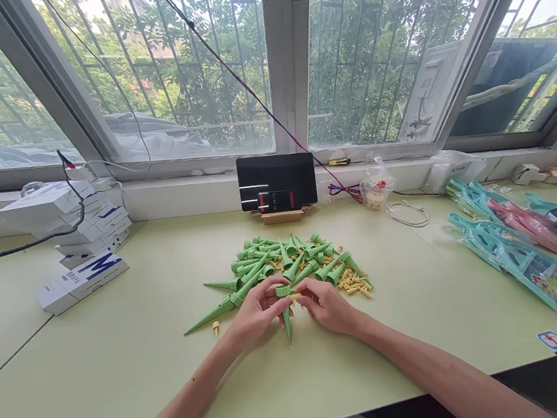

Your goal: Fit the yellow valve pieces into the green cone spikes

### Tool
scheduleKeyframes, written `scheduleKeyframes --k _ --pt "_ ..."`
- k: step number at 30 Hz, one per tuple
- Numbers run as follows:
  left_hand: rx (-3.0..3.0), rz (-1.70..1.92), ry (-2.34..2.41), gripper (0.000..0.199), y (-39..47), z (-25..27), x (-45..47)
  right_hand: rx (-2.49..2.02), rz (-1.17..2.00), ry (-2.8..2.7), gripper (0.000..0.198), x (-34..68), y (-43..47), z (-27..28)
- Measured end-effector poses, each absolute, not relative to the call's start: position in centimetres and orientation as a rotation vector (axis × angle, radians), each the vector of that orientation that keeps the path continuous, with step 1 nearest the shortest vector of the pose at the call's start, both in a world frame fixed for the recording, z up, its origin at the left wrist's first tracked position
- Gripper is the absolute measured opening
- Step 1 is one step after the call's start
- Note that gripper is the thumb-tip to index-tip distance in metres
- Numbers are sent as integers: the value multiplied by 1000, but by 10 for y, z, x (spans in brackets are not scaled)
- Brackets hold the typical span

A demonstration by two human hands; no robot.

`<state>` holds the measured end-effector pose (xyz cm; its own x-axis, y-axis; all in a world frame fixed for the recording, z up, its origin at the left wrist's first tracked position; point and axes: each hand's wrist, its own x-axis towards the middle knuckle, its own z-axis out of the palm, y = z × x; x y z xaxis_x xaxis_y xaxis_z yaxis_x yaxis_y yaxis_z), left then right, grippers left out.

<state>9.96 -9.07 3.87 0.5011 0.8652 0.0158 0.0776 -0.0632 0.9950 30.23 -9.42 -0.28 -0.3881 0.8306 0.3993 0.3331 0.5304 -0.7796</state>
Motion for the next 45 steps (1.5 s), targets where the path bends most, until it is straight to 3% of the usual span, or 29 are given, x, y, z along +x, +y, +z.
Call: scheduleKeyframes --k 5,14,22,27,45 --pt "1504 799 853 38 -90 37 99 -930 794 -1974 21 302 -95 -1" --pt "1503 796 863 38 -91 39 99 -976 781 -1956 8 303 -94 -4" --pt "1529 787 886 39 -90 36 99 -944 760 -2004 27 303 -95 0" --pt "1493 785 849 37 -91 38 99 -943 768 -1951 12 302 -95 -4" --pt "1769 746 935 40 -88 24 98 -889 757 -1986 16 304 -95 -7"
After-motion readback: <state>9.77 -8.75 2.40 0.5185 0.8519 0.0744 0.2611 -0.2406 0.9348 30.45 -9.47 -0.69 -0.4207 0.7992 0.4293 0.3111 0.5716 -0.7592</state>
